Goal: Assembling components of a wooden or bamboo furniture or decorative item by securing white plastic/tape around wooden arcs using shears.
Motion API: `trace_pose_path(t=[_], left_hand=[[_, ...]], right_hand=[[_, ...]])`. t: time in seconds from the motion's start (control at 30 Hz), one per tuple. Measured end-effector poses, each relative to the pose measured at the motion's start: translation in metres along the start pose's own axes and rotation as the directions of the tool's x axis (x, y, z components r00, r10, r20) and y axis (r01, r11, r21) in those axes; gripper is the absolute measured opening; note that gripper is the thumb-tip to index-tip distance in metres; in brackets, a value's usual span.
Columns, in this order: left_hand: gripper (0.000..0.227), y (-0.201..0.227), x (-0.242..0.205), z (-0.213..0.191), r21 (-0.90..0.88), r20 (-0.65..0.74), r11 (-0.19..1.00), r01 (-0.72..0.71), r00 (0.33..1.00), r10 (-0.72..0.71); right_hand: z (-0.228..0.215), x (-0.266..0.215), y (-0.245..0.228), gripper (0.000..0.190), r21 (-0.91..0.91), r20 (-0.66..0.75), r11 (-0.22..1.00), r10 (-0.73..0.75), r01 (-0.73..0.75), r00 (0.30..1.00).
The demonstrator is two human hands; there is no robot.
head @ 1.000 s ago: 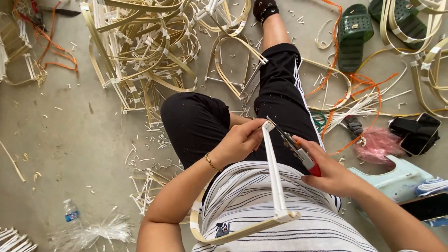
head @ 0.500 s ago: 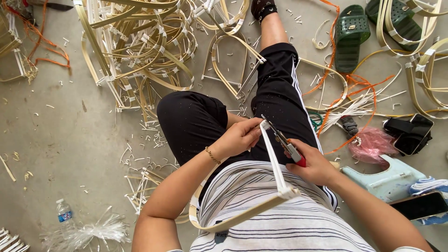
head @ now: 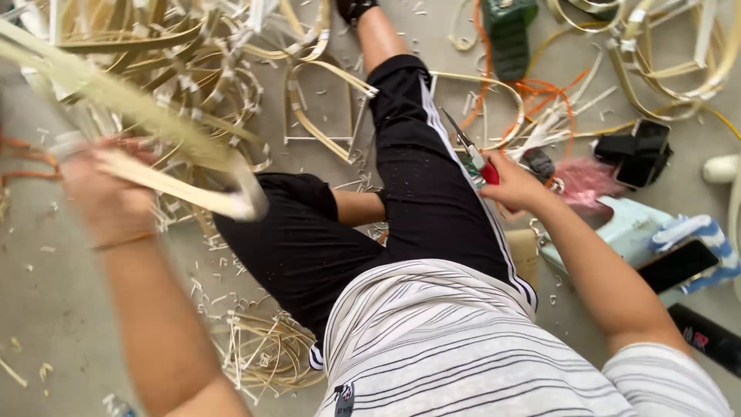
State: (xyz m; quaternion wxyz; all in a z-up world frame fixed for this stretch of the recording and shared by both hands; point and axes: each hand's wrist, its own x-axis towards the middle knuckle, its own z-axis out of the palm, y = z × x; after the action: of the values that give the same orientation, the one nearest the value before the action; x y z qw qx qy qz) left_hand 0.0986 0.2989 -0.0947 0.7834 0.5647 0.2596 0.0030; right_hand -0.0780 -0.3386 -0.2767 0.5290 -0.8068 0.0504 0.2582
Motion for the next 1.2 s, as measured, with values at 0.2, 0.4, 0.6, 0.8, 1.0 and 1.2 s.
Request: trace_pose_path(t=[0.2, 0.4, 0.6, 0.8, 1.0, 1.2], left_hand=[[0.054, -0.024, 0.016, -0.049, 0.553, -0.057, 0.811, -0.192, 0.962, 0.267], [0.044, -0.129, -0.035, -0.004, 0.928, 0.353, 0.025, -0.373, 0.896, 0.270], [0.026, -0.124, -0.052, 0.031, 0.974, 0.154, 0.116, -0.196, 0.943, 0.296], [0.023, -0.124, -0.050, 0.032, 0.983, 0.151, 0.051, -0.176, 0.938, 0.311], [0.022, -0.130, -0.046, 0.026, 0.981, 0.161, 0.046, -0.186, 0.932, 0.325], [0.019, -0.122, -0.093, 0.083, 0.895, 0.336, 0.118, -0.430, 0.824, 0.456]], right_hand=[[0.022, 0.015, 0.065, 0.048, -0.523, -0.144, 0.749, 0.393, -0.407, 0.908], [0.082, 0.023, 0.178, 0.044, -0.517, 0.029, 0.794, 0.389, -0.320, 0.921], [0.037, 0.078, 0.098, 0.037, -0.668, -0.029, 0.707, 0.288, -0.233, 0.957], [0.017, 0.116, 0.115, 0.031, -0.865, 0.021, 0.486, 0.290, -0.128, 0.957], [-0.089, 0.028, 0.002, 0.031, -0.674, -0.282, 0.739, -0.246, -0.009, 0.928], [-0.156, -0.050, -0.003, 0.053, -0.062, -0.671, 0.998, -0.042, 0.000, 0.740]])
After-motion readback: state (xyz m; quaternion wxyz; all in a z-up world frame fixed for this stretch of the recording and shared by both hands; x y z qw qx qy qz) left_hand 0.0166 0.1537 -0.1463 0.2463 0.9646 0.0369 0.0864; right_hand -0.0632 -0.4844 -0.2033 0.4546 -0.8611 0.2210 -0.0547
